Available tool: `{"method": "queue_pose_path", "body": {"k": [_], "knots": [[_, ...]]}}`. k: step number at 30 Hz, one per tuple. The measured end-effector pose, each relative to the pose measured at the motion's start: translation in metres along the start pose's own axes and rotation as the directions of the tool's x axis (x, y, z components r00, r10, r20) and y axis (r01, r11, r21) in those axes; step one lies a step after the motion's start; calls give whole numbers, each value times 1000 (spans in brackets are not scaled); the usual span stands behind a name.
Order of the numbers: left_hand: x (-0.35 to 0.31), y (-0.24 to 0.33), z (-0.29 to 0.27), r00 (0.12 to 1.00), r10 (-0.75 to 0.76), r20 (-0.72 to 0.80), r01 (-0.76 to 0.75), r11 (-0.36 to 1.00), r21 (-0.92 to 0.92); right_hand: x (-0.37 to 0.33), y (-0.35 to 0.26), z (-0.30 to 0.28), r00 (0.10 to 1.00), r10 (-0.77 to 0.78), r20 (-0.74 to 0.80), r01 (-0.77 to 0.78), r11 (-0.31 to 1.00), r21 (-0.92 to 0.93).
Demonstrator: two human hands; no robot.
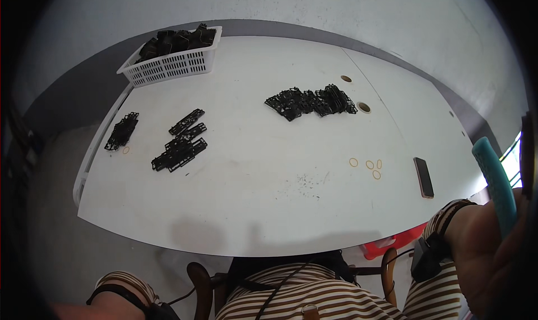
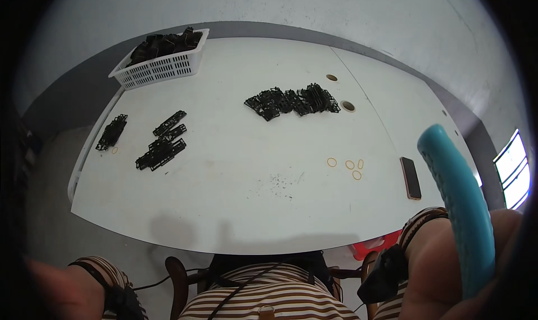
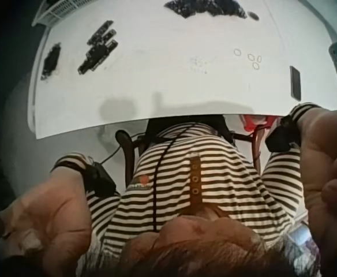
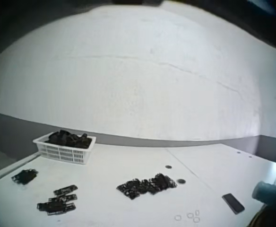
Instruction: Deburring plastic components from a sprue frame using a knife at a production workbench.
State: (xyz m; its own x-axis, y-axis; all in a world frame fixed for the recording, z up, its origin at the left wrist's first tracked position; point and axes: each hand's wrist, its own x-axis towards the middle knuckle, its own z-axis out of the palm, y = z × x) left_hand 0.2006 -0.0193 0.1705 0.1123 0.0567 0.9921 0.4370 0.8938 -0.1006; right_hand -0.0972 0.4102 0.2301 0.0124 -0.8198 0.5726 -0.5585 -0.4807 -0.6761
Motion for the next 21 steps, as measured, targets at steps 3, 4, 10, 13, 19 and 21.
{"method": "queue_pose_path", "body": {"k": [3, 4, 10, 13, 19, 21], "knots": [[-2, 6, 5, 999, -40, 26, 40, 999, 5, 61, 22, 36, 999, 40, -2, -40, 999, 13], [-3, 10, 1, 997, -64, 33, 64, 998, 5, 71, 18, 45, 998, 63, 0, -63, 998, 18], [3, 16, -11, 978, -178, 107, 179, 984, 0, 134, 18, 65, 983, 182, -16, -181, 982, 61], [9, 9, -11, 977, -173, 128, 173, 985, 7, 151, 27, 84, 983, 180, -24, -179, 982, 57], [7, 23, -34, 939, -136, 316, 213, 951, -225, 166, 110, 140, 937, 59, -345, 111, 885, 452], [-8, 29, -6, 900, -140, 413, 294, 894, -338, 166, 124, 152, 953, 115, -279, 18, 901, 434]]}}
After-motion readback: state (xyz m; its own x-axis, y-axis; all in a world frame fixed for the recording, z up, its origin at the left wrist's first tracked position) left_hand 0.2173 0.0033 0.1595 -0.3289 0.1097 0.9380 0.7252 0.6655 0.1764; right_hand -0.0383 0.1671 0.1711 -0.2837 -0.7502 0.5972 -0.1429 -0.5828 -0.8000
